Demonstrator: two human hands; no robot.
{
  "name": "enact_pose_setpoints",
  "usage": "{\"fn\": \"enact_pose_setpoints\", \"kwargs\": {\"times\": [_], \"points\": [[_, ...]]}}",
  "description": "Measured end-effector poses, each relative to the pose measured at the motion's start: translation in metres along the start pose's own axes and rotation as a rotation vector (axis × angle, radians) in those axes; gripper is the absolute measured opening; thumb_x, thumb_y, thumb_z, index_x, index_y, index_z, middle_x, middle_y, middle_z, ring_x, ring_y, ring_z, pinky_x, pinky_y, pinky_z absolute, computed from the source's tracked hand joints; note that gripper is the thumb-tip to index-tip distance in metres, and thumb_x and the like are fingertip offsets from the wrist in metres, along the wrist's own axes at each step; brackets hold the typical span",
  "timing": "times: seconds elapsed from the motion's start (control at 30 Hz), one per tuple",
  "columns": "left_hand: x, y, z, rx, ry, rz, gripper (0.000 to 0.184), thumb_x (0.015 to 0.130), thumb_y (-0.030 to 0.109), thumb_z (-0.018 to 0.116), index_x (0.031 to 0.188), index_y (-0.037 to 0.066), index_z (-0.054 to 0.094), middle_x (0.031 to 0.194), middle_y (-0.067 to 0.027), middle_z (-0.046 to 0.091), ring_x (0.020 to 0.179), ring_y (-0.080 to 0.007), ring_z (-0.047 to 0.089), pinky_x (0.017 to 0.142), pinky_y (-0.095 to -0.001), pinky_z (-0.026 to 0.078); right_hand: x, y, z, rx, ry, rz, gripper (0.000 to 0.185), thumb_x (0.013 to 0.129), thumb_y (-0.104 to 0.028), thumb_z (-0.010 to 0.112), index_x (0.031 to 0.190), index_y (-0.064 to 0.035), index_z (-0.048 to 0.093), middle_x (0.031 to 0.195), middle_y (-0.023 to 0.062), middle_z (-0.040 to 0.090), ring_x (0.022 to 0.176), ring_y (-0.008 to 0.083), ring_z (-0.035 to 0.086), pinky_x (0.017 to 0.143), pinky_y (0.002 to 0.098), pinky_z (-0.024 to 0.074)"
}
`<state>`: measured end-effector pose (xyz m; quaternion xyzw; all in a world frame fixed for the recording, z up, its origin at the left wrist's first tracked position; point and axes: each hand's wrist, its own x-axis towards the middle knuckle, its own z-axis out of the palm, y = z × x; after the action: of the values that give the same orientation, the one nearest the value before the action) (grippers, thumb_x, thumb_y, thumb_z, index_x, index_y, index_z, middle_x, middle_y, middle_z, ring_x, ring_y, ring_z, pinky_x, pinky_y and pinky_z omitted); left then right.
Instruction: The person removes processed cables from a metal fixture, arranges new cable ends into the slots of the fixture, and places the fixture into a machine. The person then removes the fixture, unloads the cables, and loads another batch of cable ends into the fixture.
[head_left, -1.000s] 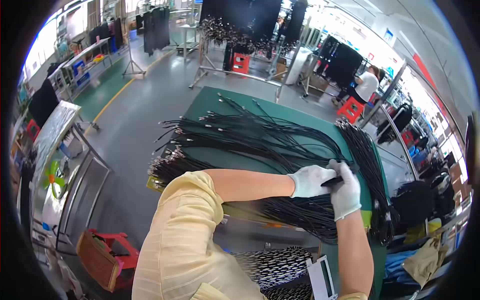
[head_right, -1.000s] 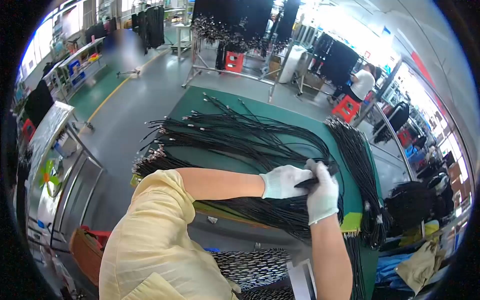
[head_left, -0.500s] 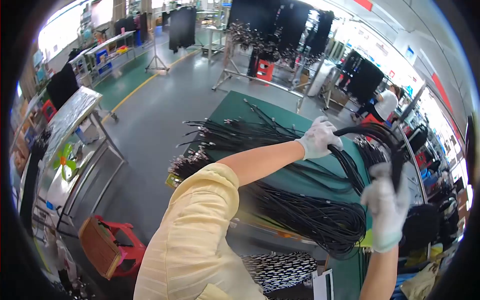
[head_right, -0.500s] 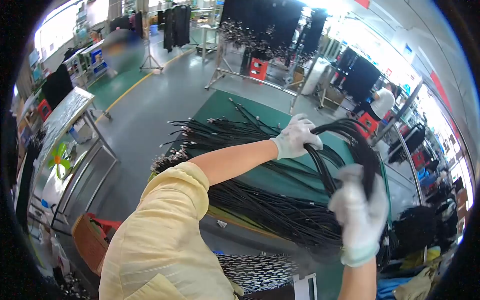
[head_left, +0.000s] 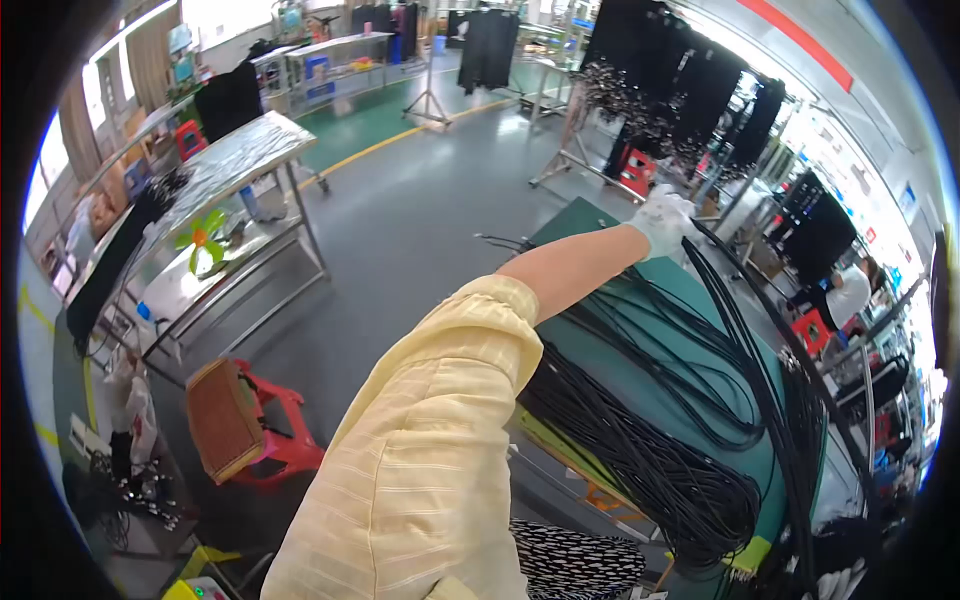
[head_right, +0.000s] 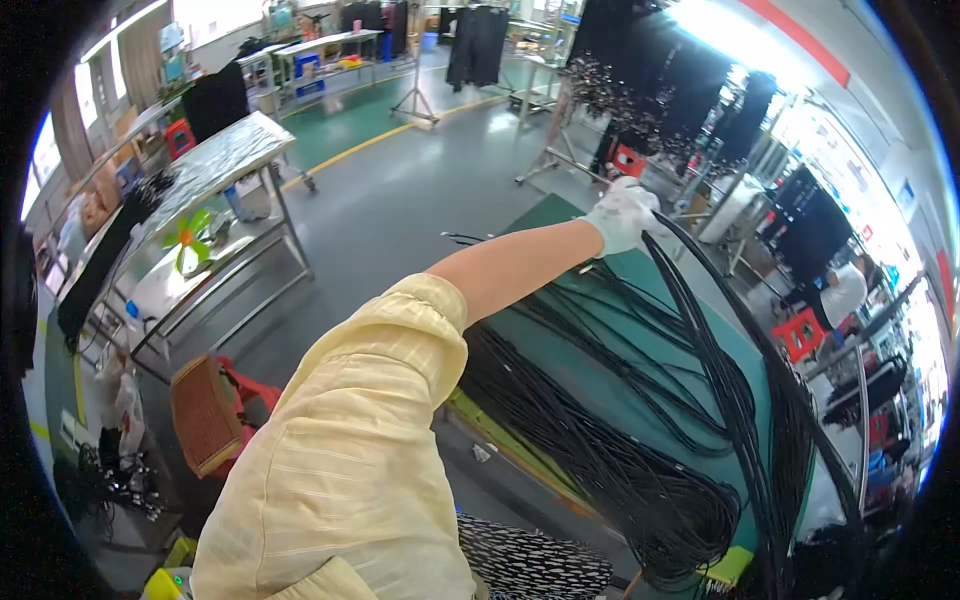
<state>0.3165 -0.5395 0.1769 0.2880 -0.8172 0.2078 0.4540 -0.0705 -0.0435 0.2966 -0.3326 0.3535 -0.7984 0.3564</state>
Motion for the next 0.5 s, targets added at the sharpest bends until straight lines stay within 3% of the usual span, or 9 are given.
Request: {"fn": "enact_pose_setpoints", "kwargs": {"times": [0.07,0.13,0.17,0.27,0.3,0.37,0.43,0.5], "points": [[0.003,-0.003,-0.011,-0.001,-0.111,0.039,0.033,0.073,0.009,0.063,0.09,0.032,0.078,0.088,-0.0015,0.064,0.094,-0.0237,0.061,0.093,-0.0397,0.039,-0.002,-0.005,-0.026,0.017,-0.055,0.083,0.031,0.106,-0.029,0.041,0.104,-0.0023,0.056,0.057,-0.0059,0.03,0.05,0.0077,0.028,0.054,0.0241,0.0289],[0.003,-0.006,-0.022,0.094,-0.2,0.055,0.035,0.076,0.009,0.06,0.093,0.033,0.078,0.086,-0.0029,0.063,0.094,-0.0243,0.061,0.092,-0.0405,0.04,-0.014,0.009,-0.009,-0.134,0.147,0.112,0.03,0.105,-0.029,0.041,0.105,-0.0036,0.056,0.059,-0.0056,0.031,0.051,0.0077,0.029,0.054,0.0239,0.0297],[0.002,-0.01,-0.025,0.123,-0.231,0.039,0.036,0.078,0.008,0.059,0.096,0.033,0.077,0.083,-0.0047,0.062,0.092,-0.0252,0.062,0.09,-0.0407,0.042,-0.014,0.009,-0.025,-0.161,0.076,0.198,0.028,0.105,-0.029,0.042,0.105,-0.0055,0.057,0.059,-0.0051,0.03,0.051,0.008,0.028,0.054,0.0237,0.0299],[-0.001,-0.026,-0.043,0.157,-0.197,0.081,0.034,0.078,0.01,0.059,0.096,0.032,0.077,0.082,-0.0059,0.062,0.089,-0.0268,0.063,0.085,-0.0416,0.045,-0.024,0.024,-0.008,-0.079,0.166,0.218,0.027,0.105,-0.029,0.041,0.105,-0.007,0.056,0.059,-0.0048,0.031,0.051,0.008,0.028,0.053,0.0242,0.03],[-0.005,-0.034,-0.043,0.154,-0.132,0.111,0.03,0.078,0.012,0.059,0.094,0.03,0.077,0.082,-0.0067,0.062,0.086,-0.0281,0.063,0.077,-0.0426,0.048,-0.026,0.026,-0.014,-0.028,0.12,0.25,0.027,0.105,-0.03,0.042,0.105,-0.0071,0.056,0.058,-0.0045,0.031,0.051,0.0078,0.029,0.053,0.0245,0.0297],[-0.015,-0.044,-0.058,0.16,-0.135,0.107,0.028,0.077,0.011,0.058,0.091,0.026,0.077,0.082,-0.0066,0.062,0.085,-0.0285,0.063,0.072,-0.0429,0.049,-0.04,0.025,-0.007,-0.06,0.108,0.269,0.027,0.106,-0.03,0.041,0.105,-0.0069,0.055,0.058,-0.0045,0.031,0.051,0.0077,0.029,0.053,0.0244,0.0295],[-0.023,-0.047,-0.078,0.159,-0.129,0.087,0.028,0.072,0.009,0.061,0.09,0.023,0.077,0.083,-0.0083,0.063,0.084,-0.0293,0.064,0.074,-0.0418,0.051,-0.057,0.027,0.007,-0.026,-0.002,0.294,0.027,0.105,-0.03,0.042,0.107,-0.006,0.054,0.057,-0.0056,0.03,0.051,0.0075,0.028,0.054,0.0238,0.0294],[-0.017,-0.039,-0.098,0.214,-0.145,0.074,0.026,0.068,0.009,0.064,0.089,0.019,0.076,0.091,-0.0109,0.066,0.087,-0.0305,0.065,0.078,-0.0416,0.052,-0.08,0.027,0.022,-0.214,0.23,0.228,0.027,0.104,-0.031,0.044,0.109,-0.0056,0.053,0.057,-0.0051,0.029,0.052,0.0086,0.03,0.054,0.0245,0.0295]]}}
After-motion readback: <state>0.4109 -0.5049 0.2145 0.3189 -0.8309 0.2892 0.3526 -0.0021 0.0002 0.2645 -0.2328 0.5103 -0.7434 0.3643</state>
